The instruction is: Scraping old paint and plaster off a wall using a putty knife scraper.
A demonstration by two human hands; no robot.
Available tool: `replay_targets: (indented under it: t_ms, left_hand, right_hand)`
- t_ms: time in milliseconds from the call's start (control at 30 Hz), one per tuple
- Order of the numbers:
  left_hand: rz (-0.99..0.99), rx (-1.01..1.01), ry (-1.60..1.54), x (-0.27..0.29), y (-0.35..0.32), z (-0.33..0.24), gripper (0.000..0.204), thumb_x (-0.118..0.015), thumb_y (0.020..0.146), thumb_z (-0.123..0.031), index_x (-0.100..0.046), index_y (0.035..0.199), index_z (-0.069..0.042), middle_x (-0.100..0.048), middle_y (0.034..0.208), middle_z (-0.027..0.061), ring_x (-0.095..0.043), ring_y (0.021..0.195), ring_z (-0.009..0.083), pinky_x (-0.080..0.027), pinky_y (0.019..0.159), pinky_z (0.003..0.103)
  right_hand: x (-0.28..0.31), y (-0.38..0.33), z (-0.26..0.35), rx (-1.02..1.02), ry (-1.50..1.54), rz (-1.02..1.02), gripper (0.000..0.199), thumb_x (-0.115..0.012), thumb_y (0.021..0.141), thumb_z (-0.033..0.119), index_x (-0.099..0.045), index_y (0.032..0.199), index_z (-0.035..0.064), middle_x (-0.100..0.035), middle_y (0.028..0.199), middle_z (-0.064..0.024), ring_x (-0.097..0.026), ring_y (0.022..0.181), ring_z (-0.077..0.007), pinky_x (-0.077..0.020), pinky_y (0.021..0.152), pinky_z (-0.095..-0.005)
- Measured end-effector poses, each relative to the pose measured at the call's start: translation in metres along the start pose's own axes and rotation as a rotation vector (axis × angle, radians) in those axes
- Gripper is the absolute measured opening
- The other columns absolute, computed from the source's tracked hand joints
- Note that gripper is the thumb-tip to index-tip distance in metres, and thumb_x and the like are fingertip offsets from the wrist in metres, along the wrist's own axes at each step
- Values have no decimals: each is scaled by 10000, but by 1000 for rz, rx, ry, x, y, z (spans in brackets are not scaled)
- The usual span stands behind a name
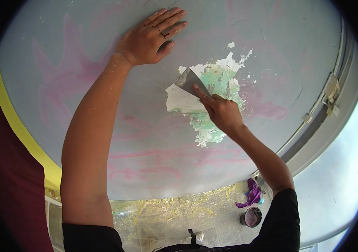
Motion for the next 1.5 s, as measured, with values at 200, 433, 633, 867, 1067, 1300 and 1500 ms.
replay_targets:
  t_ms: [200, 433, 633, 867, 1067, 1300, 1500]
  left_hand:
    - [-15, 7, -5, 0, -2, 3, 548, -632, 910, -194, -530, 1446, -141, -410, 1593, 43, -392, 1463, 204, -291, 1249, 385]
    - [-20, -15, -23, 4, -3, 3, 607, -641, 887, -141, -508, 1479, -138, -412, 1593, 65, -397, 1462, 244, -298, 1242, 412]
    - [-13, -6, -8, -1, -3, 1, 561, -645, 904, -208, -525, 1447, -132, -403, 1596, 51, -377, 1473, 213, -280, 1253, 389]
    - [-538, -391, -33, 0, -17, 6, 507, -600, 908, -186, -558, 1378, -3, -457, 1528, 210, -407, 1444, 373, -298, 1207, 503]
    - [-30, -51, -18, 5, -2, -1, 541, -630, 900, -204, -542, 1417, -70, -429, 1564, 131, -390, 1460, 295, -279, 1234, 451]
    - [-32, -12, -66, 4, -3, -2, 585, -648, 884, -158, -530, 1457, -136, -417, 1592, 59, -408, 1456, 232, -303, 1239, 405]
    - [-77, -30, -28, 8, -3, 4, 568, -653, 894, -200, -529, 1442, -118, -407, 1593, 50, -381, 1470, 211, -275, 1254, 394]
  right_hand:
    - [-4, 5, -3, 60, -64, -27, 634, -585, 1008, 212, -343, 1572, 371, -598, 745, -78, -608, 486, -255, -539, 446, -401]
    - [-4, 8, -2, 17, -19, 5, 621, -588, 1003, 190, -375, 1561, 357, -636, 776, -99, -613, 470, -253, -540, 427, -408]
    - [-7, 1, -1, 32, -16, -26, 672, -597, 993, 189, -323, 1584, 358, -614, 742, -86, -606, 468, -252, -531, 417, -407]
    - [-12, -3, 24, -48, -17, -45, 644, -569, 1002, 158, -344, 1579, 335, -611, 736, -83, -604, 460, -249, -504, 398, -411]
    - [-20, -8, 21, -70, -40, -80, 679, -597, 988, 176, -324, 1585, 350, -627, 762, -94, -615, 471, -259, -513, 407, -400]
    - [-17, -5, 8, 25, -72, -60, 656, -585, 1005, 192, -323, 1585, 353, -596, 729, -75, -600, 462, -231, -506, 402, -385]
    - [-2, 0, 14, -24, -149, -15, 718, -602, 959, 123, -327, 1585, 343, -606, 732, -79, -601, 453, -239, -513, 399, -399]
Point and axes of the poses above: each hand's wrist, its own y-axis towards the middle knuckle, its own x-axis out of the back of the hand, z = x × y, the point moved 10 cm from there along y, towards the middle knuckle
